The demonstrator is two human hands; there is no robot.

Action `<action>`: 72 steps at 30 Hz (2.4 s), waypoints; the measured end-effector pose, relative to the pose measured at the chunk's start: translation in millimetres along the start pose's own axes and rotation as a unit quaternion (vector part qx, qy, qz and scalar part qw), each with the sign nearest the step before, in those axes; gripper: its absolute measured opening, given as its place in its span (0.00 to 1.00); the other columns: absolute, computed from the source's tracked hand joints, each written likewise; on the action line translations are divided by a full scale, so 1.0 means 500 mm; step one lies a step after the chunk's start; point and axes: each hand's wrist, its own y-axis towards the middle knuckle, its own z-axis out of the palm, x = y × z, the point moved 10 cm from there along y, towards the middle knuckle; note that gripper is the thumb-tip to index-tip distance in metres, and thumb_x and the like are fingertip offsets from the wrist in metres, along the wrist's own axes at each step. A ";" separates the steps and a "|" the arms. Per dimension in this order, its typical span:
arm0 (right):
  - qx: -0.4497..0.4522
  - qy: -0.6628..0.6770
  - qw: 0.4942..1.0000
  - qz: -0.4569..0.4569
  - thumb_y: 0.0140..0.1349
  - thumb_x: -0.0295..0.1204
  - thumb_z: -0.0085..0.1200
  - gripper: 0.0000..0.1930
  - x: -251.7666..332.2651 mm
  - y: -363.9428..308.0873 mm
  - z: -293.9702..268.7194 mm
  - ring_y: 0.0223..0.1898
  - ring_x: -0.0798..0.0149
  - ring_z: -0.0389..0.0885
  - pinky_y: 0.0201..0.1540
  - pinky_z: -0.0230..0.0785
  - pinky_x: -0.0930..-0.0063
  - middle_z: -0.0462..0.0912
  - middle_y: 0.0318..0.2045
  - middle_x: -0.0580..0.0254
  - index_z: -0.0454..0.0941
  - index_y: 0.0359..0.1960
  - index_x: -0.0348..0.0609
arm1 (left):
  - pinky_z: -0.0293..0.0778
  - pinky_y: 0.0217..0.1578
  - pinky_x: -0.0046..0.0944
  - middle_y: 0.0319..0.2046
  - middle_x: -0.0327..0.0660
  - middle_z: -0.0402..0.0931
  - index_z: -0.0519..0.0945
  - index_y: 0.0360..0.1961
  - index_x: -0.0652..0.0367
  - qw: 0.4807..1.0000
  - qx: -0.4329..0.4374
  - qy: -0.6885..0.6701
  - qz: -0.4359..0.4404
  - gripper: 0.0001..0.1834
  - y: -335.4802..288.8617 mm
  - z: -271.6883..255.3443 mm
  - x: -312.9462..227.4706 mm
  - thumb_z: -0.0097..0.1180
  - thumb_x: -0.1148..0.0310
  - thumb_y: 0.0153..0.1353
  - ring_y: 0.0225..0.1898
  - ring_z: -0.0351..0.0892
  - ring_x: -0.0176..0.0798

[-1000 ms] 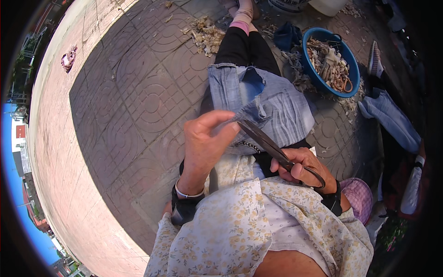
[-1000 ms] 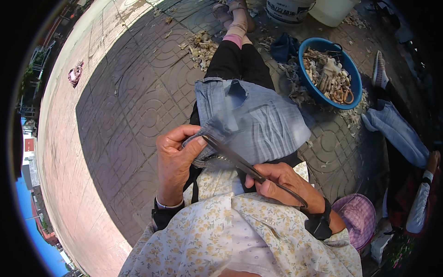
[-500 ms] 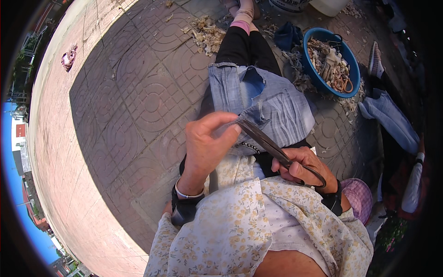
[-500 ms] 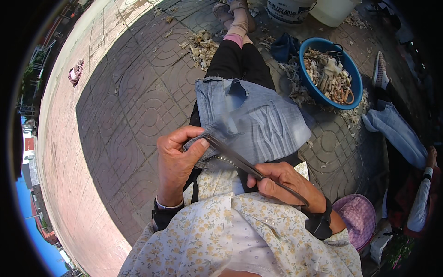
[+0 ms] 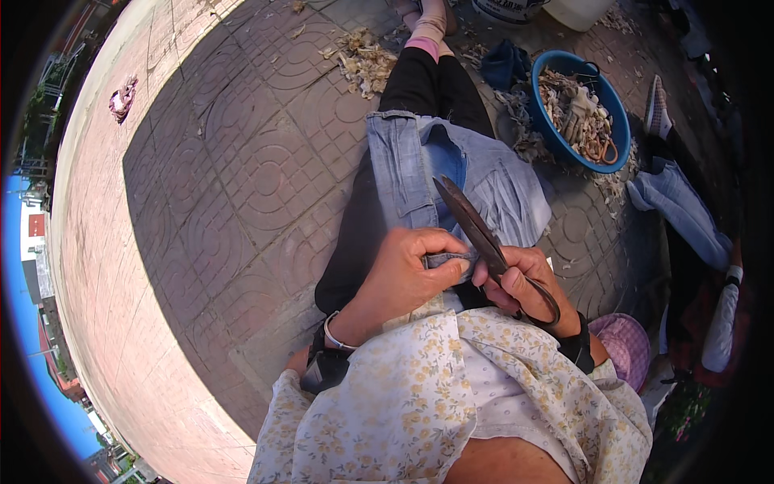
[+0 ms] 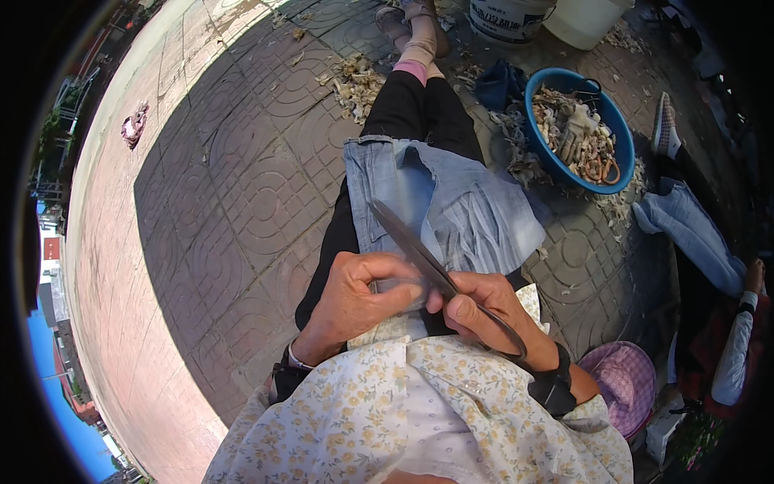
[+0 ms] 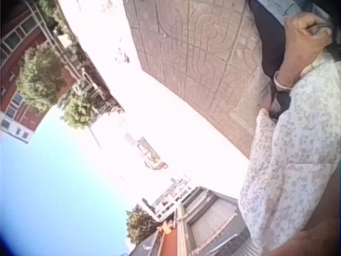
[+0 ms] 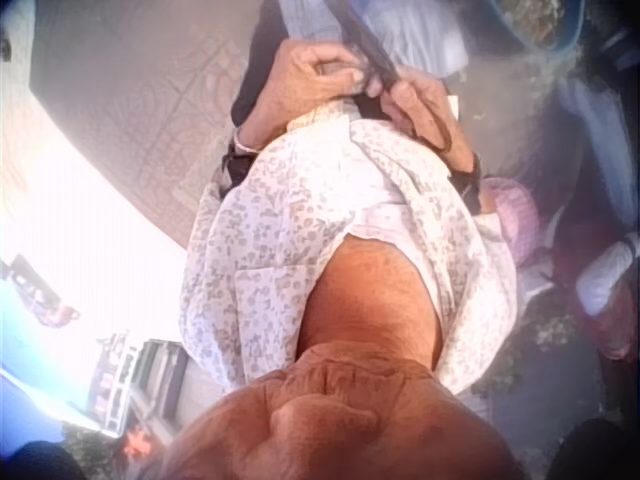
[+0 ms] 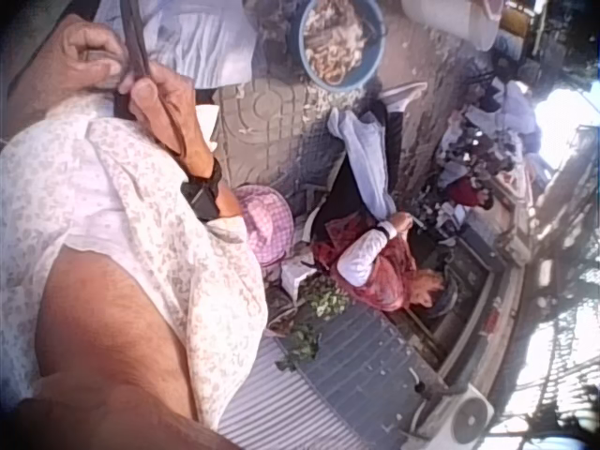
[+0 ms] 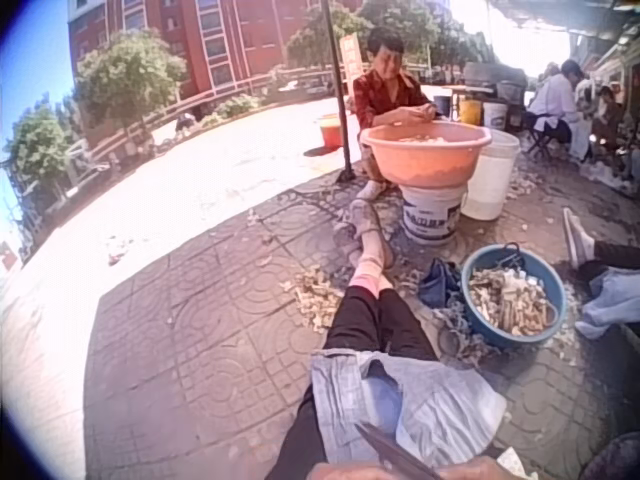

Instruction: The person uses large shears to trim the edge of a piece of denim fabric while sitting outdoors.

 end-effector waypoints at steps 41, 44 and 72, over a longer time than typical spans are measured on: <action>0.058 0.020 0.996 0.068 0.65 0.55 0.46 0.27 -0.008 -0.014 0.018 0.18 0.81 0.58 0.21 0.46 0.83 0.64 0.15 0.77 0.75 0.36 0.38 | 0.74 0.38 0.30 0.31 0.42 0.83 0.82 0.36 0.66 0.973 -0.229 0.000 -0.013 0.10 -0.025 -0.133 0.005 0.61 0.76 0.52 0.35 0.80 0.29; 0.058 0.022 0.996 0.061 0.66 0.54 0.46 0.26 -0.007 -0.012 0.019 0.18 0.82 0.58 0.20 0.45 0.83 0.63 0.15 0.77 0.75 0.36 0.38 | 0.75 0.36 0.30 0.31 0.43 0.83 0.82 0.35 0.66 0.968 -0.248 0.045 0.014 0.09 -0.027 -0.138 0.001 0.61 0.76 0.52 0.34 0.81 0.29; 0.042 0.055 0.997 0.017 0.65 0.53 0.47 0.26 0.000 -0.003 0.017 0.18 0.81 0.59 0.21 0.47 0.84 0.66 0.17 0.74 0.76 0.41 0.37 | 0.73 0.36 0.27 0.30 0.37 0.82 0.82 0.35 0.69 0.966 -0.234 -0.108 -0.039 0.09 -0.033 -0.136 0.033 0.61 0.76 0.53 0.33 0.77 0.25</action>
